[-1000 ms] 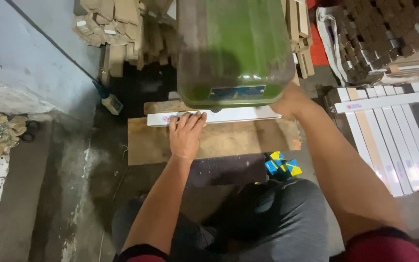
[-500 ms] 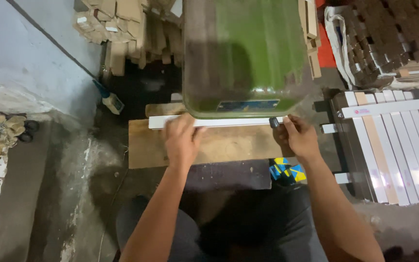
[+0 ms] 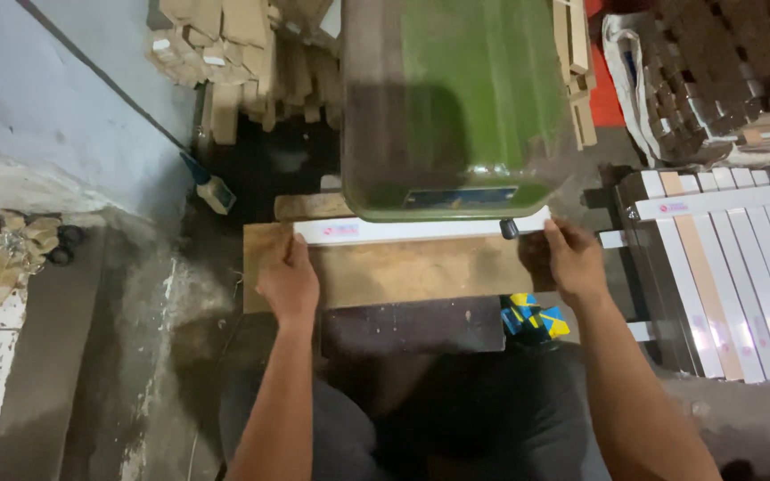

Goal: The person is taking white strips from a stack, aligning them under an industrial machine for processing, and then stacking the finished pieces.

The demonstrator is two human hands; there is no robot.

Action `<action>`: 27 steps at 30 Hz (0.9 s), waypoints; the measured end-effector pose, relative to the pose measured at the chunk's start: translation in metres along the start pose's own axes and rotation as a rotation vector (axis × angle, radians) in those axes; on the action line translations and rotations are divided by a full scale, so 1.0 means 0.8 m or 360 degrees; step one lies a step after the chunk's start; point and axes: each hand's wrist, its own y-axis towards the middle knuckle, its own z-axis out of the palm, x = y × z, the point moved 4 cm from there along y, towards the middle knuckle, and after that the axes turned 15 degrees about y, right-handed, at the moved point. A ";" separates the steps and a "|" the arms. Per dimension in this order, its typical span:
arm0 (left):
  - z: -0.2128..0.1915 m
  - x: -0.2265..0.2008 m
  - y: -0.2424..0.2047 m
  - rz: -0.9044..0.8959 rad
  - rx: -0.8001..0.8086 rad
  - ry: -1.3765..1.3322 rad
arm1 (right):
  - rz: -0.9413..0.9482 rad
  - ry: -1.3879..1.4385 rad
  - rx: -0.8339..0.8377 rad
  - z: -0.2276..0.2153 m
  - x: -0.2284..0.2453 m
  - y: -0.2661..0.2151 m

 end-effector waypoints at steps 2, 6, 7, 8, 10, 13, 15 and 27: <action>0.008 -0.015 -0.009 0.0076 0.0024 0.0017 | -0.0027 0.0006 0.0012 -0.022 -0.017 0.014; 0.037 -0.024 -0.020 0.0062 0.0163 -0.0087 | -0.0213 0.0073 -0.0024 -0.061 -0.032 0.028; 0.037 -0.032 -0.022 0.0063 0.0166 -0.0090 | -0.0214 0.0071 -0.0029 -0.062 -0.027 0.026; 0.037 -0.042 -0.024 0.0076 0.0171 -0.0051 | -0.0142 0.0138 -0.0021 -0.065 -0.023 0.024; 0.038 -0.048 -0.029 0.0090 0.0186 -0.0011 | -0.0063 0.0201 -0.0020 -0.070 -0.023 0.020; 0.042 -0.046 -0.023 0.0051 0.0224 0.0098 | -0.0065 0.0295 -0.0039 -0.071 -0.030 0.030; 0.047 -0.040 -0.017 0.0029 0.0236 0.0127 | -0.0134 0.0233 0.0023 -0.071 -0.043 0.042; 0.024 -0.073 -0.030 0.0005 0.0284 -0.0049 | -0.0194 0.0183 -0.0021 -0.051 0.017 0.011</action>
